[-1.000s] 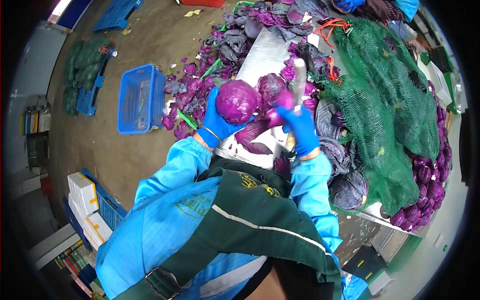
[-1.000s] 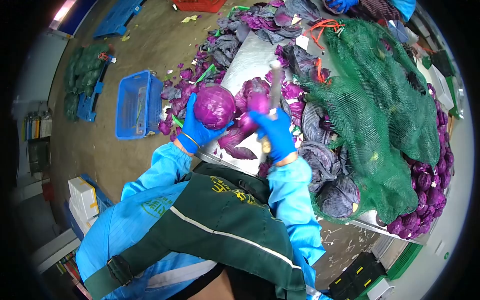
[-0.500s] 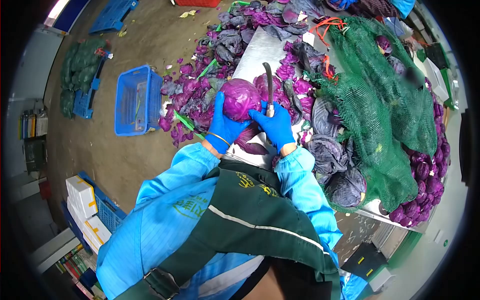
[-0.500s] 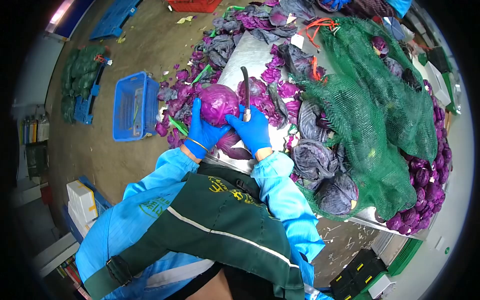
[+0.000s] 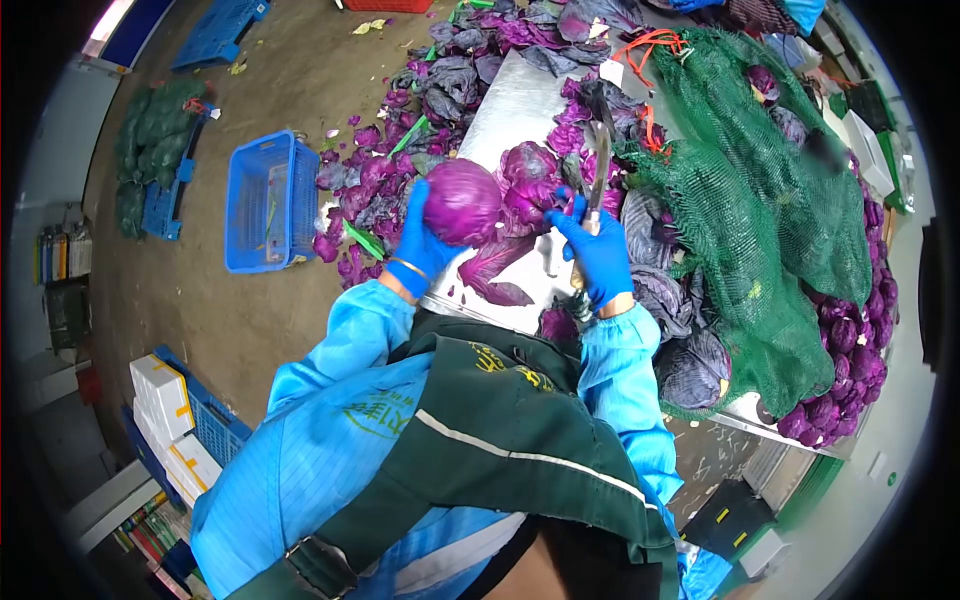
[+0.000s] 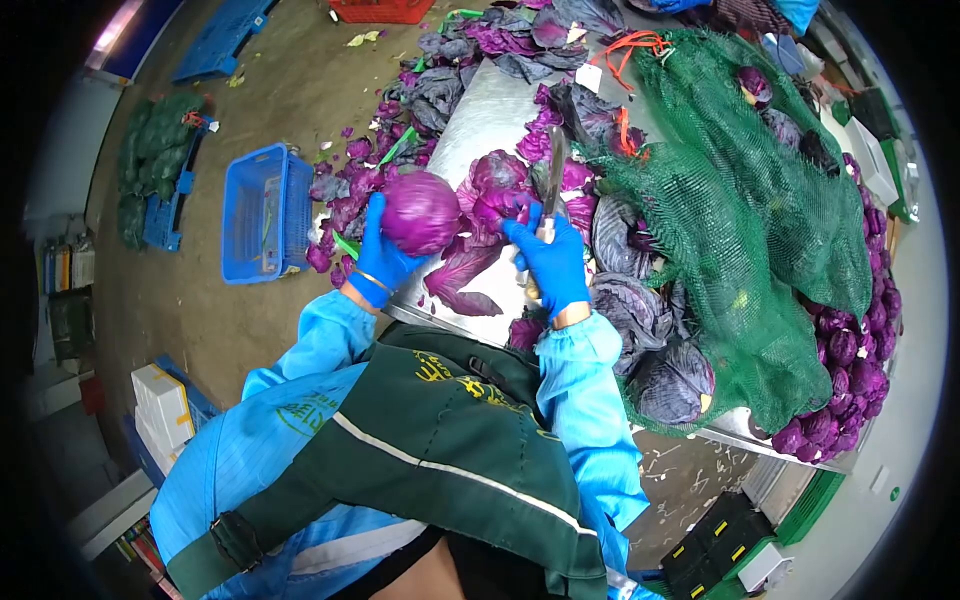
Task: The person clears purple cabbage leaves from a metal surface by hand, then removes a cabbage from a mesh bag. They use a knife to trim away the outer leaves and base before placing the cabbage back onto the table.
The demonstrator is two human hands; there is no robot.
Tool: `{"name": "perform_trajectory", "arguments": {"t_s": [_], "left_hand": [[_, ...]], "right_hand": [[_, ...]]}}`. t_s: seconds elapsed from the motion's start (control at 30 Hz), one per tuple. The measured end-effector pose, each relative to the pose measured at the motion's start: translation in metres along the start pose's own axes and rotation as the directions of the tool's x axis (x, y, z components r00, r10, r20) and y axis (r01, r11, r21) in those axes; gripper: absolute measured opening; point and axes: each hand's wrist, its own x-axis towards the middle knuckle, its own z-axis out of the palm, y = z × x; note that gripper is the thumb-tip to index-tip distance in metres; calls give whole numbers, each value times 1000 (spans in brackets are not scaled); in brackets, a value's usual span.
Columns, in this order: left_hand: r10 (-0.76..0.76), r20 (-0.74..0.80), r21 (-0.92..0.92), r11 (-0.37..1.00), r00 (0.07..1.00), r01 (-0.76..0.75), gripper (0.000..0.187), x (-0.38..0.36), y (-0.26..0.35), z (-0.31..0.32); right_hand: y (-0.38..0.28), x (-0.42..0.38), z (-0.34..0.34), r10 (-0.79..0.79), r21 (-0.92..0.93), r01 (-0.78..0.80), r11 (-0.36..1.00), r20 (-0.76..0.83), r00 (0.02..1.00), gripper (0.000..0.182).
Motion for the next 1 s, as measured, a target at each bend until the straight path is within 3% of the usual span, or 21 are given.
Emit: {"name": "perform_trajectory", "arguments": {"t_s": [0.03, 0.07, 0.1, 0.13, 0.17, 0.2, 0.23, 0.27, 0.4, 0.47, 0.5, 0.6, 0.67, 0.73, 0.8, 0.83, 0.87, 1.0], "left_hand": [[-101, 88, -40, 994, 991, 105, 65, -10, 8, 8], [-196, 178, -71, 975, 964, 212, 67, -20, 14, 17], [-286, 265, -94, 943, 921, 319, 70, -26, 17, 20], [-281, 262, -96, 944, 923, 314, 70, -25, 17, 19], [-305, 316, -95, 932, 898, 350, 71, -19, 16, 18], [-331, 368, -93, 917, 869, 389, 73, -17, 13, 20], [-347, 254, -13, 932, 903, 362, 76, -18, 7, 23], [-343, 257, -14, 934, 904, 358, 76, -18, 7, 23], [-328, 382, 118, 945, 864, 306, 73, -26, 13, 16], [-327, 236, 383, 897, 915, 221, 67, -28, 17, 18], [-364, 189, 334, 897, 912, 289, 62, -29, 21, 24], [-331, 181, 325, 909, 926, 261, 60, -27, 17, 19], [-344, 201, 321, 908, 917, 270, 61, -25, 14, 12], [-352, 220, 314, 909, 910, 275, 61, -27, 14, 10], [-356, 187, 419, 872, 916, 253, 63, -33, 15, 10], [-374, 235, 387, 883, 897, 267, 69, -31, 15, 3], [-375, 233, 385, 883, 897, 269, 69, -31, 14, -4], [-377, 344, 294, 913, 860, 283, 78, -28, 21, -17]], "right_hand": [[-6, -1, -2, -76, -46, 78, 996, 29, 997, 59], [-5, 0, 1, -77, -45, 78, 996, 31, 997, 59], [-4, 0, 7, -263, -72, 275, 959, 149, 953, 68], [-4, 1, 14, -432, -73, 466, 882, 272, 860, 77], [-4, -2, 20, -356, -75, 403, 912, 342, 869, 81], [-9, -6, 27, -319, -218, 426, 878, 396, 861, 75], [-6, -9, 31, -322, -209, 416, 885, 372, 871, 72], [-4, -8, 34, -330, -198, 412, 890, 344, 879, 68], [-14, -15, 26, -343, -385, 473, 792, 360, 868, 63], [-16, -17, 27, -289, -515, 425, 745, 324, 901, 59], [-16, -18, 28, -289, -514, 426, 744, 327, 900, 59], [-10, -18, 29, -350, -592, 480, 647, 328, 877, 53], [2, -14, 26, -576, -597, 652, 468, 354, 737, 43], [12, -9, 21, -602, -570, 629, 528, 271, 751, 38], [19, -3, 11, -619, -537, 607, 586, 187, 763, 33], [20, 3, 3, -410, -381, 392, 837, 36, 911, 31], [24, 11, -8, -138, -171, 126, 977, -61, 989, 28], [17, -9, -1, -83, -358, 48, 933, -84, 993, 38]]}}
